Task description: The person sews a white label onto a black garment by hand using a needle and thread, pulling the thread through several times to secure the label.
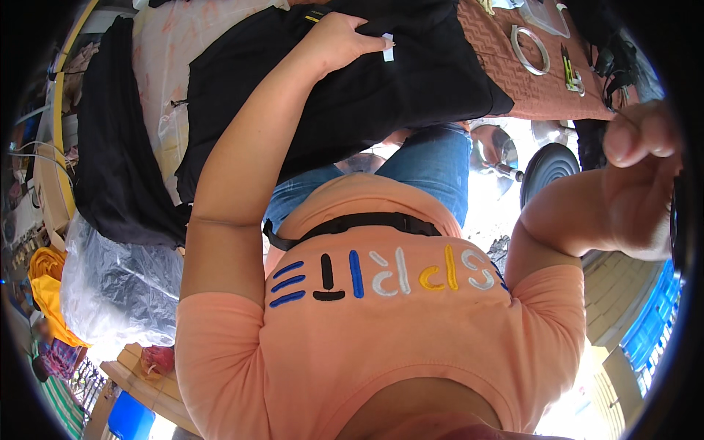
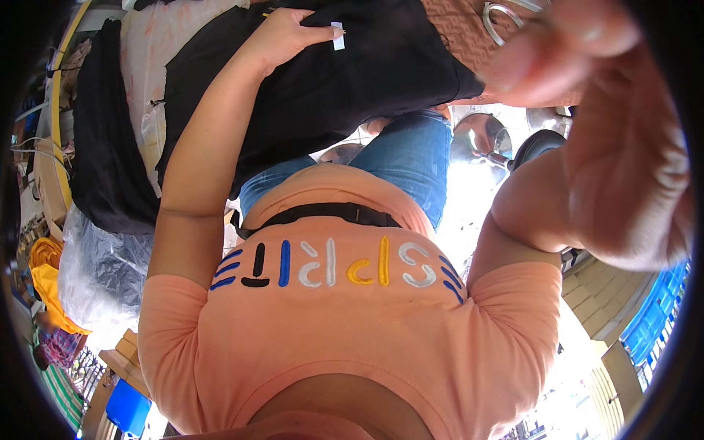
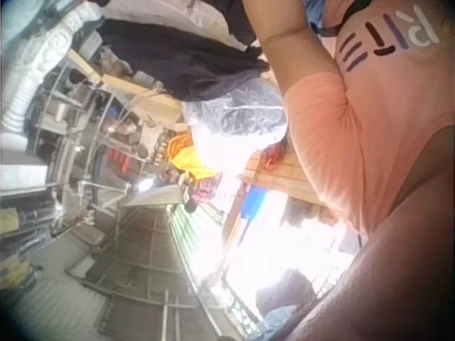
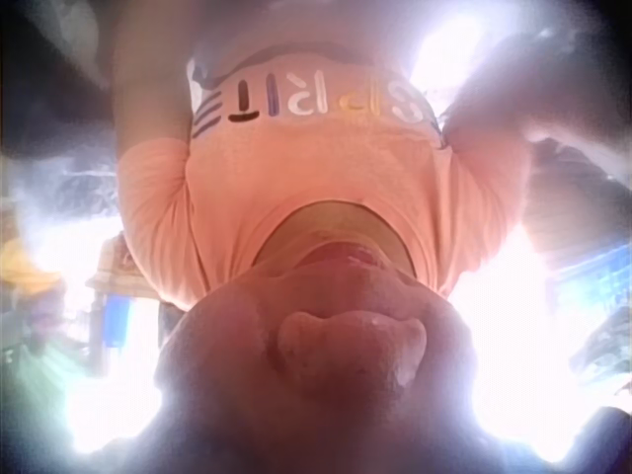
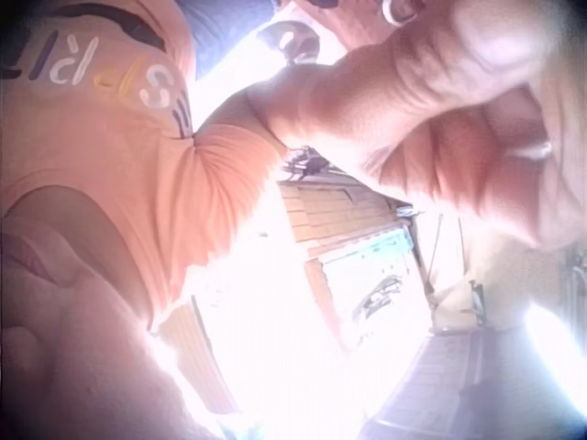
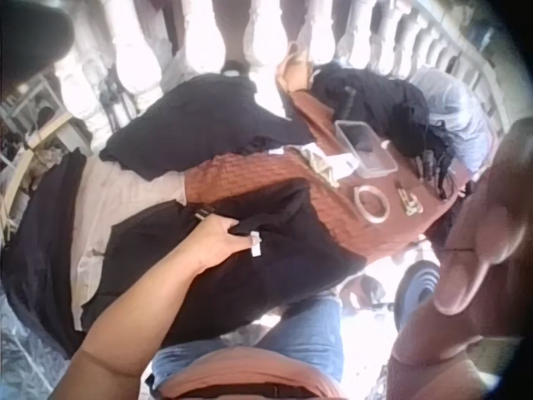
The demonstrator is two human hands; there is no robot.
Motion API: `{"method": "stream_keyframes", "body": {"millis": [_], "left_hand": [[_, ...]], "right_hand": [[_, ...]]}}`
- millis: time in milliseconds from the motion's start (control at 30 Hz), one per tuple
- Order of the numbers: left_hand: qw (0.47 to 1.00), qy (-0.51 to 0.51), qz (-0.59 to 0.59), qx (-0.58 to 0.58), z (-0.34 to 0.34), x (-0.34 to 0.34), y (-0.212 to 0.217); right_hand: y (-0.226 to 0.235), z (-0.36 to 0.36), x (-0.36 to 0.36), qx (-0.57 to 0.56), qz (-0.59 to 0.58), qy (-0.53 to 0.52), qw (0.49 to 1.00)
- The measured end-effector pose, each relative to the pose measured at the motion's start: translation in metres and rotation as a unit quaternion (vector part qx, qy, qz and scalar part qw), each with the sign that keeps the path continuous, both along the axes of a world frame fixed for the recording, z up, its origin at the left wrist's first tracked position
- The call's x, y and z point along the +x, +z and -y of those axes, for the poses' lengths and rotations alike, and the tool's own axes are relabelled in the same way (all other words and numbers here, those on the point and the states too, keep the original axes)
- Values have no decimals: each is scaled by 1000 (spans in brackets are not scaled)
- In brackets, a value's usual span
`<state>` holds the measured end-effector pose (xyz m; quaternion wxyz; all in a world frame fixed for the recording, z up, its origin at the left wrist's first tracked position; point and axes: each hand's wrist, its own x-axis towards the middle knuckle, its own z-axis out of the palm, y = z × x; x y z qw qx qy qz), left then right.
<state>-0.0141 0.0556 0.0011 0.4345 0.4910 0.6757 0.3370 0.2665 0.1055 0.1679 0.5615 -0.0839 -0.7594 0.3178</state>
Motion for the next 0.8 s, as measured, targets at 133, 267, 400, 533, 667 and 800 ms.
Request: {"method": "stream_keyframes", "body": {"millis": [133,267,400,533,667,800], "left_hand": [[999,-22,49,-1,4,4,15],[997,55,49,-2,6,6,12],[994,81,73,-31,3,3,9],[993,29,93,-64,4,3,29],[994,11,102,-31,6,-4,17],[996,8,80,-35,6,-3,17]], "right_hand": [[-48,8,-44,-145,40,42,988],[-138,4,-73,-413,110,112,897],[-176,8,-81,-392,163,33,905],[-179,8,-82,-345,214,-24,913],[-183,7,-82,-327,217,-35,919],[-182,8,-83,-327,218,-33,919]]}}
